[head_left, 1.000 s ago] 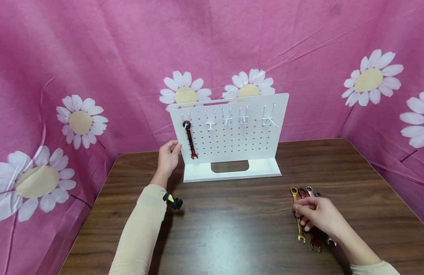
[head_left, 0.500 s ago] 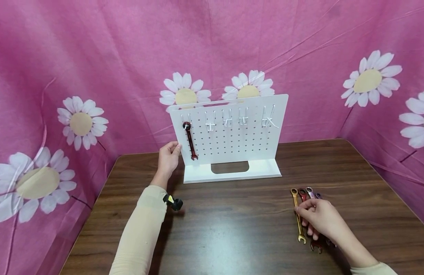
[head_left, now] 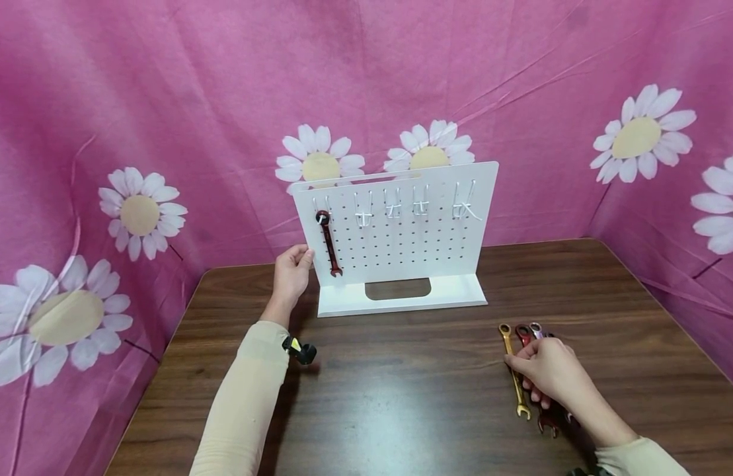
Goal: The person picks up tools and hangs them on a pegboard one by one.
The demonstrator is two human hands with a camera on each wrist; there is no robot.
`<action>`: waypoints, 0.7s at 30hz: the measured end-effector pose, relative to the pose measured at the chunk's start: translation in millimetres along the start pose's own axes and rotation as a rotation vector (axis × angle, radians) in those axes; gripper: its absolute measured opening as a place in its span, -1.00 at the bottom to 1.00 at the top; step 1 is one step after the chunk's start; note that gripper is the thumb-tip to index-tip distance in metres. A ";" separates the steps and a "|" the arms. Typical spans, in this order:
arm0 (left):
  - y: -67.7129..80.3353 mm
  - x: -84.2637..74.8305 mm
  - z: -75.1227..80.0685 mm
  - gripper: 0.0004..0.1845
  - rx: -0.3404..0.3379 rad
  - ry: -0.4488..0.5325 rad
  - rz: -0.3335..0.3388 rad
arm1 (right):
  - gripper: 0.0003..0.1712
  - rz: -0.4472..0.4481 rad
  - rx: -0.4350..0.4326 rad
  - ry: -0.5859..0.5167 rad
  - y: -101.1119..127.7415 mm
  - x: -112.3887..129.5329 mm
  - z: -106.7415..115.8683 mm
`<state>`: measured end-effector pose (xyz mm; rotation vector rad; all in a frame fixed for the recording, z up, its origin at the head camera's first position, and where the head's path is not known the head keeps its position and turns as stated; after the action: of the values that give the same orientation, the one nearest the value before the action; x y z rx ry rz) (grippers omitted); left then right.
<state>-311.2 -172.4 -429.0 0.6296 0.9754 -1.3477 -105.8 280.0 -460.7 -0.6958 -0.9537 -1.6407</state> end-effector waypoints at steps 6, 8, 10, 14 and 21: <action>0.0 1.9 -0.2 -0.70 -0.005 0.014 0.002 | -0.76 -0.017 0.019 -0.013 -2.9 -0.6 -1.5; 0.4 1.6 -0.2 -0.71 -0.007 0.015 -0.001 | -0.77 -0.020 0.025 -0.007 -2.8 -1.0 -1.4; 0.9 0.8 -0.2 -0.71 -0.008 0.015 -0.002 | -0.79 -0.015 0.034 -0.006 -2.0 -1.6 -1.1; 1.2 -0.1 0.1 -0.71 -0.003 0.014 -0.003 | -0.83 0.016 0.046 -0.048 -0.1 -3.1 0.0; 0.3 0.3 0.8 -0.70 -0.006 0.020 -0.003 | -0.78 0.068 0.058 -0.159 3.1 -3.5 3.1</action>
<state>-310.7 -173.2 -428.9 0.6386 0.9964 -1.3432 -101.9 284.0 -461.2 -0.8200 -1.0750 -1.5090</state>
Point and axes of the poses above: each hand's wrist, its own y-axis away from the middle knuckle, its own z-axis out of the back of the hand, x = y × z, the point moved 2 cm from there along -y, towards the middle knuckle, and after that the axes turned 15 degrees about -y, right-handed, at the moved point
